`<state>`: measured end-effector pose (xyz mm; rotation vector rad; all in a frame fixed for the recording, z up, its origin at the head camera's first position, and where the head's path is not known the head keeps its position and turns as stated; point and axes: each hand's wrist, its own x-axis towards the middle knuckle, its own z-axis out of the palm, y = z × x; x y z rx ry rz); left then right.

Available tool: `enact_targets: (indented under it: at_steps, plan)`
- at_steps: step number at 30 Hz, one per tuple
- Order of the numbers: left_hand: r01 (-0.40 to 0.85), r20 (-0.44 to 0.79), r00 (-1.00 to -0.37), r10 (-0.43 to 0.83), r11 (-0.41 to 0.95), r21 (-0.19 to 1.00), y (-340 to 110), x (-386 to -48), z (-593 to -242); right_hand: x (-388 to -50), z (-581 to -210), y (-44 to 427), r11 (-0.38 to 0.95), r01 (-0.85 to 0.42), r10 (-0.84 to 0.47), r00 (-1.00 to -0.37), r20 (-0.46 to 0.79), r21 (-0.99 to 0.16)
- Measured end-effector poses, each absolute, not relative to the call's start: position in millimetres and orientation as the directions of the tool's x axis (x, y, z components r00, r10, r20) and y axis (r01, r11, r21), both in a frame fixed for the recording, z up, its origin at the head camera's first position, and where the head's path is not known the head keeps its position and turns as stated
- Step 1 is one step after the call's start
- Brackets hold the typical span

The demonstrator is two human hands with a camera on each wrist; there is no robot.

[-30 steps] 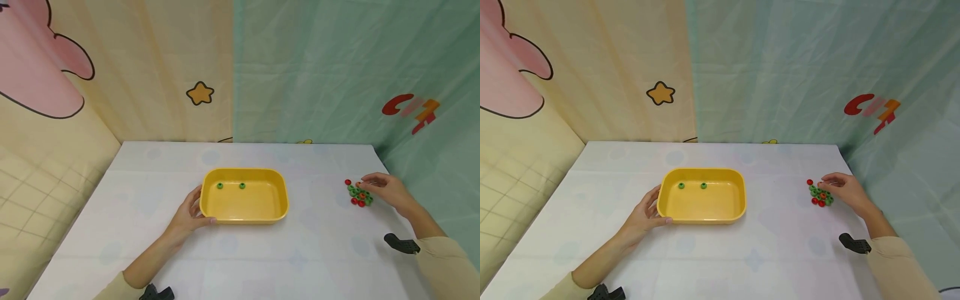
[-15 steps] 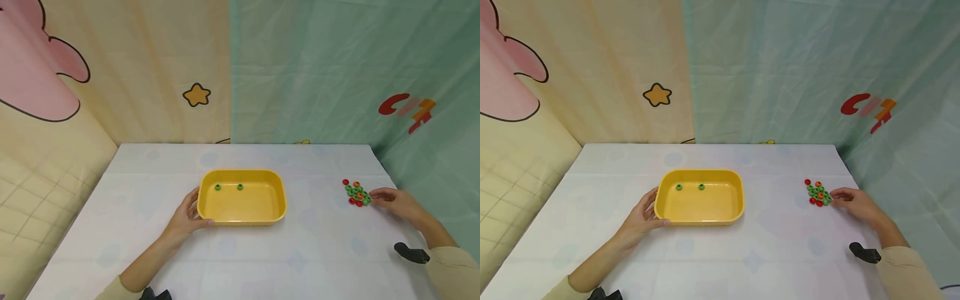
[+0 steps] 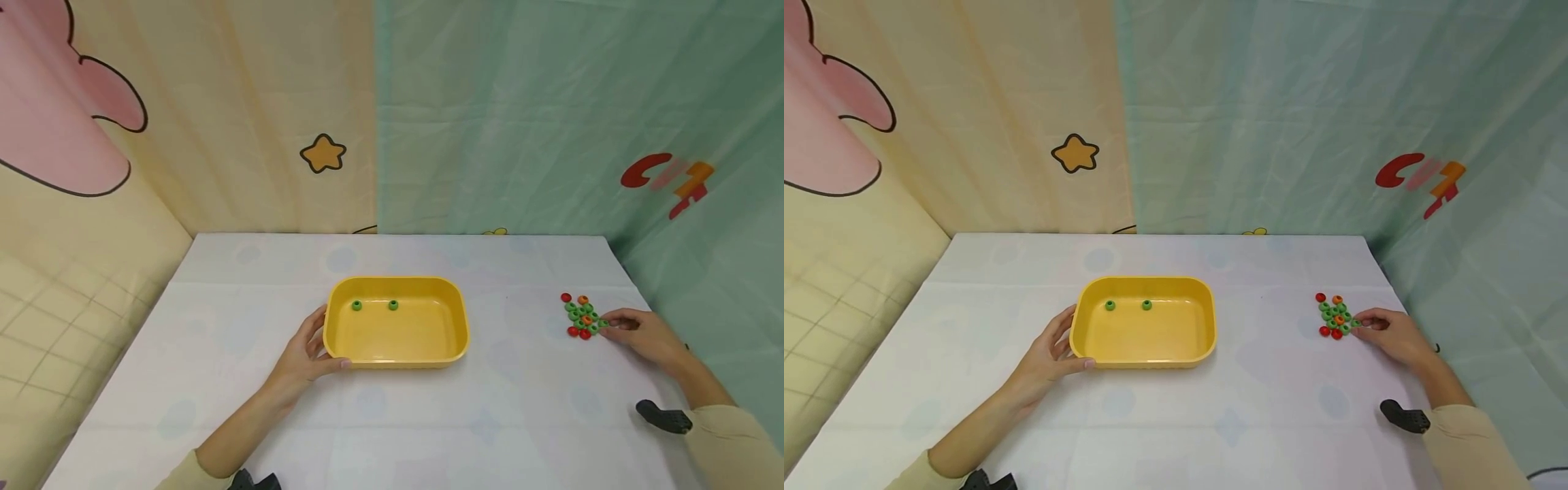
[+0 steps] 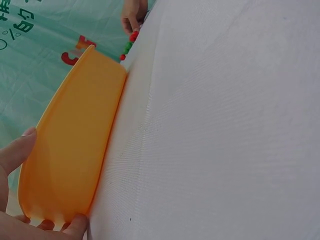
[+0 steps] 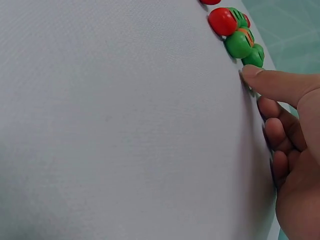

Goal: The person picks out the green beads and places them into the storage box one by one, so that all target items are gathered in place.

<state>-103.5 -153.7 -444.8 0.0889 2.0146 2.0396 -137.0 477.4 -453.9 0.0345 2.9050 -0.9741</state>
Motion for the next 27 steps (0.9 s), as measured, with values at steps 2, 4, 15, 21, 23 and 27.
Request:
enact_targets:
  at_steps: [2, 4, 15, 21, 23, 27]
  plan:
    - [-0.144, -0.140, -0.961, 0.240, 0.004, 0.990, -153.3, -103.4, -444.4, -136.8, -454.2, 478.8, 0.793, 0.050, 0.006, -0.997, -0.074, -0.607]
    - [-0.141, -0.138, -0.960, 0.243, 0.004, 0.990, -153.1, -103.2, -444.1, -137.7, -452.9, 480.3, 0.791, 0.052, 0.006, -0.997, -0.078, -0.609]
    - [-0.148, -0.147, -0.962, 0.229, 0.012, 0.989, -153.7, -103.0, -444.1, -151.1, -433.5, 468.2, 0.802, 0.039, -0.028, -0.994, -0.103, -0.595]
    - [-0.144, -0.140, -0.962, 0.235, 0.001, 0.990, -155.1, -103.2, -444.0, -158.9, -427.5, 457.3, 0.780, 0.035, -0.051, -0.991, -0.120, -0.624]
    - [-0.142, -0.138, -0.961, 0.239, 0.000, 0.990, -155.2, -103.2, -444.2, -160.4, -425.8, 453.8, 0.775, 0.034, -0.057, -0.991, -0.123, -0.631]
    - [-0.137, -0.134, -0.960, 0.244, 0.003, 0.991, -154.4, -102.8, -444.1, -162.8, -421.6, 445.9, 0.774, 0.020, -0.071, -0.991, -0.117, -0.633]
